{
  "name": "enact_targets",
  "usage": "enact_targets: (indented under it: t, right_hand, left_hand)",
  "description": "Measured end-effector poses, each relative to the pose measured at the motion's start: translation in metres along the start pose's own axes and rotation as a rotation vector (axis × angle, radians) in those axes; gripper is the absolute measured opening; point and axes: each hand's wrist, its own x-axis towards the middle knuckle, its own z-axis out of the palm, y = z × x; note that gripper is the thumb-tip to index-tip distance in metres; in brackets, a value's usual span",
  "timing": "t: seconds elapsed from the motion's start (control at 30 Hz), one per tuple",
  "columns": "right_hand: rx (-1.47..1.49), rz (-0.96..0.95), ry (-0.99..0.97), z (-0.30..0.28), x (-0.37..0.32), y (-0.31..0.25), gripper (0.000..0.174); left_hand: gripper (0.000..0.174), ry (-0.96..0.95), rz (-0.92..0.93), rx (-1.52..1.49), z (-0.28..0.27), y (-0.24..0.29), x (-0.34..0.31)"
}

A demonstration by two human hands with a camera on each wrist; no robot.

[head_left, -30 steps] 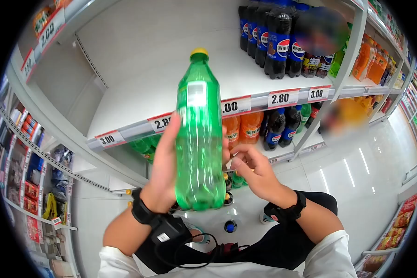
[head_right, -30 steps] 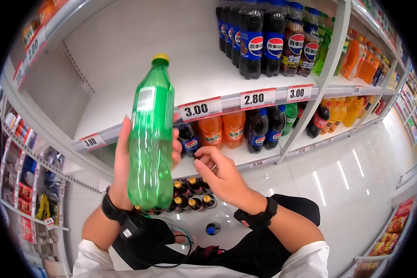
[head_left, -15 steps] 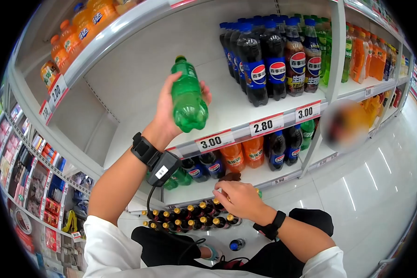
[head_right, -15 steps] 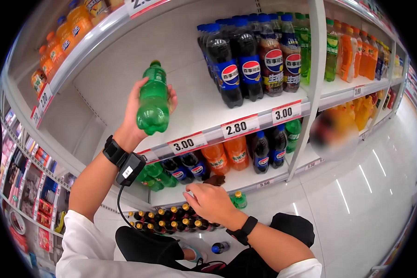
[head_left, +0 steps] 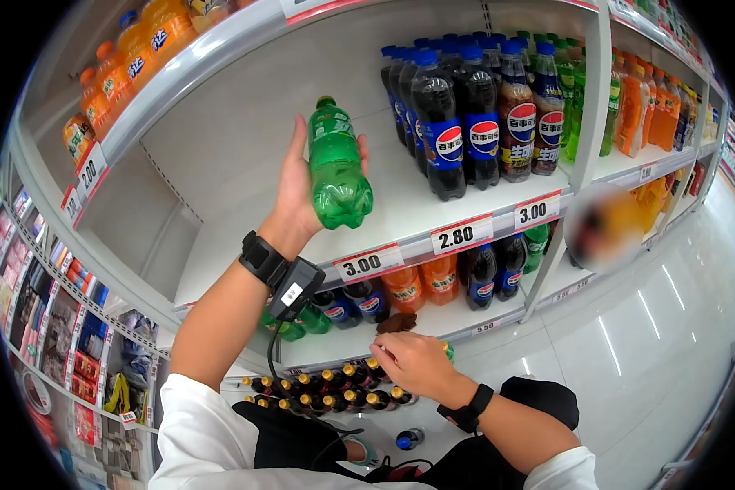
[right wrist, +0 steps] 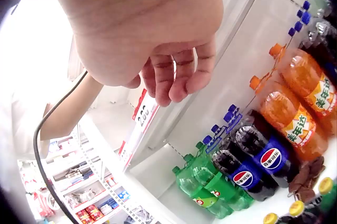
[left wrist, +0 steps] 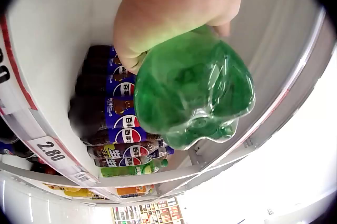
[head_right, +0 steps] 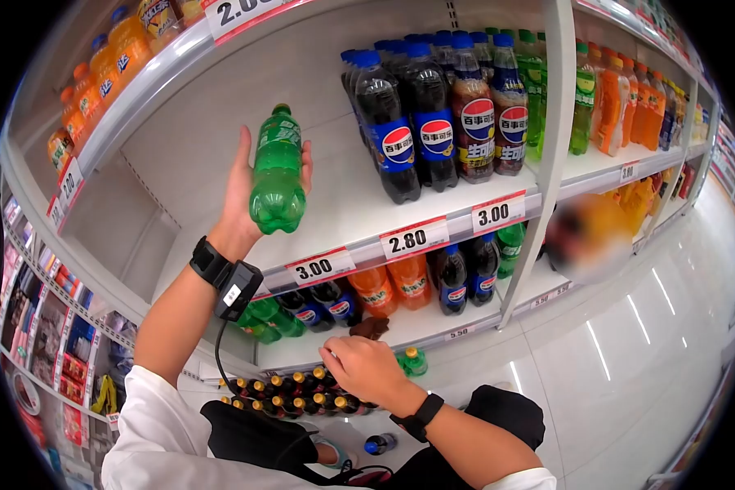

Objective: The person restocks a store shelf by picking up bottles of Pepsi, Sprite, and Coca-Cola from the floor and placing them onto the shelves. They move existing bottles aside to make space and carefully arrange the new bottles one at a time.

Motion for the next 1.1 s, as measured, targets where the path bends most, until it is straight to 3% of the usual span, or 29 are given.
enact_targets:
  t: [0.2, 0.27, 0.4, 0.5, 0.57, 0.67, 0.8, 1.0, 1.07, 1.1]
  right_hand:
    - [0.003, -0.042, -0.017, 0.005, 0.005, -0.001, 0.018]
    - [0.008, -0.045, -0.004, 0.007, 0.008, 0.002, 0.019]
    - [-0.004, -0.024, -0.002, 0.008, 0.014, 0.005, 0.020]
    - [-0.011, -0.014, -0.027, 0.010, 0.017, 0.001, 0.020]
    - [-0.002, -0.028, -0.021, 0.011, 0.019, -0.002, 0.020]
    - [0.011, -0.044, -0.014, 0.013, 0.021, -0.002, 0.021]
    - [0.017, -0.040, -0.020, 0.014, 0.022, 0.001, 0.018]
    - [0.022, -0.041, -0.037, 0.015, 0.021, 0.004, 0.019]
    - [0.024, -0.039, -0.045, 0.015, 0.020, 0.003, 0.019]
    - [0.024, -0.038, -0.051, 0.014, 0.020, 0.003, 0.019]
  left_hand:
    - [0.058, 0.098, 0.035, 0.049, -0.003, 0.005, 0.012]
    - [0.055, 0.156, 0.067, -0.161, 0.004, 0.003, 0.013]
    - [0.051, 0.108, 0.028, -0.079, 0.004, 0.006, 0.012]
    - [0.052, 0.177, 0.010, -0.023, -0.005, 0.008, 0.019]
    - [0.055, 0.110, 0.101, 0.050, -0.014, 0.009, 0.021]
    - [0.053, 0.135, 0.072, -0.072, -0.010, 0.011, 0.027]
    - [0.052, 0.151, 0.023, -0.013, -0.001, 0.014, 0.028]
    - [0.043, 0.198, 0.087, 0.397, -0.018, 0.022, 0.058]
    - [0.037, 0.221, 0.255, 0.667, -0.024, 0.026, 0.074]
    - [0.037, 0.221, 0.254, 0.667, -0.023, 0.026, 0.080]
